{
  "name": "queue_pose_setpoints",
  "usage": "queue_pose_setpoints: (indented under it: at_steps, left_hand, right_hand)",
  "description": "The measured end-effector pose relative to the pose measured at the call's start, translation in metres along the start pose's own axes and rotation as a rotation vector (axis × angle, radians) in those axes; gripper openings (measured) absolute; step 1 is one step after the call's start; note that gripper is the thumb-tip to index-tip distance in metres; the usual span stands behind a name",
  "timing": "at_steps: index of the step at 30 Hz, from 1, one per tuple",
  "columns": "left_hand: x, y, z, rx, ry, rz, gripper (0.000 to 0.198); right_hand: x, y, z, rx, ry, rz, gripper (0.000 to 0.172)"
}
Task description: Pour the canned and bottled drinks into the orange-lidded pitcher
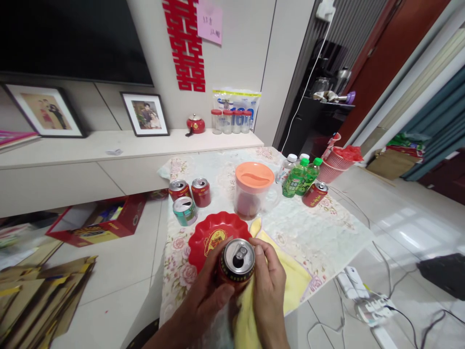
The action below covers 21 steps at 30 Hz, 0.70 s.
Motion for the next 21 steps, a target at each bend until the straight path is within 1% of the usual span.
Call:
queue_pose_setpoints:
  at_steps: [2, 3, 6, 8, 10, 13, 16, 18, 21]
  left_hand:
    - [0.004, -0.003, 0.001, -0.003, 0.012, -0.029, 0.075]
    - [0.006, -0.004, 0.000, 0.012, 0.028, -0.020, 0.077]
    - [0.011, -0.005, -0.005, 0.068, 0.127, 0.072, 0.091]
    - [0.011, -0.005, -0.008, 0.073, 0.194, 0.109, 0.093]
    - [0.009, -0.006, -0.008, 0.056, 0.225, 0.100, 0.090]
    - [0.007, -0.010, -0.006, 0.033, 0.204, 0.049, 0.090]
    - [0.008, -0.018, -0.002, 0.018, 0.161, 0.013, 0.093]
    - [0.010, -0.021, -0.001, 0.028, 0.130, 0.014, 0.094]
    - [0.013, -0.020, -0.002, 0.077, 0.077, 0.054, 0.093]
  right_hand:
    - [0.001, 0.000, 0.001, -0.017, 0.024, -0.006, 0.072]
    - [0.002, 0.000, 0.002, -0.034, 0.025, -0.005, 0.071]
    - [0.006, -0.002, 0.006, -0.105, 0.011, 0.015, 0.064]
    - [0.007, -0.006, 0.009, -0.131, 0.007, 0.017, 0.060]
    - [0.006, -0.012, 0.012, -0.143, 0.041, 0.012, 0.058]
    - [0.001, -0.020, 0.013, -0.202, 0.121, 0.053, 0.059]
    - [-0.005, -0.023, 0.010, -0.251, 0.143, 0.100, 0.059]
    - [-0.007, -0.020, 0.006, -0.222, 0.116, 0.090, 0.060]
    - [-0.006, -0.010, 0.004, -0.068, 0.059, 0.030, 0.064]
Point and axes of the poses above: each hand's wrist, its own z-axis away from the middle knuckle, its own x-axis out of the palm, y = z × x, the point moved 2 cm from there along -z, towards the middle knuckle, and after that the axes turned 1 degree about -x, right-handed, at the moved point
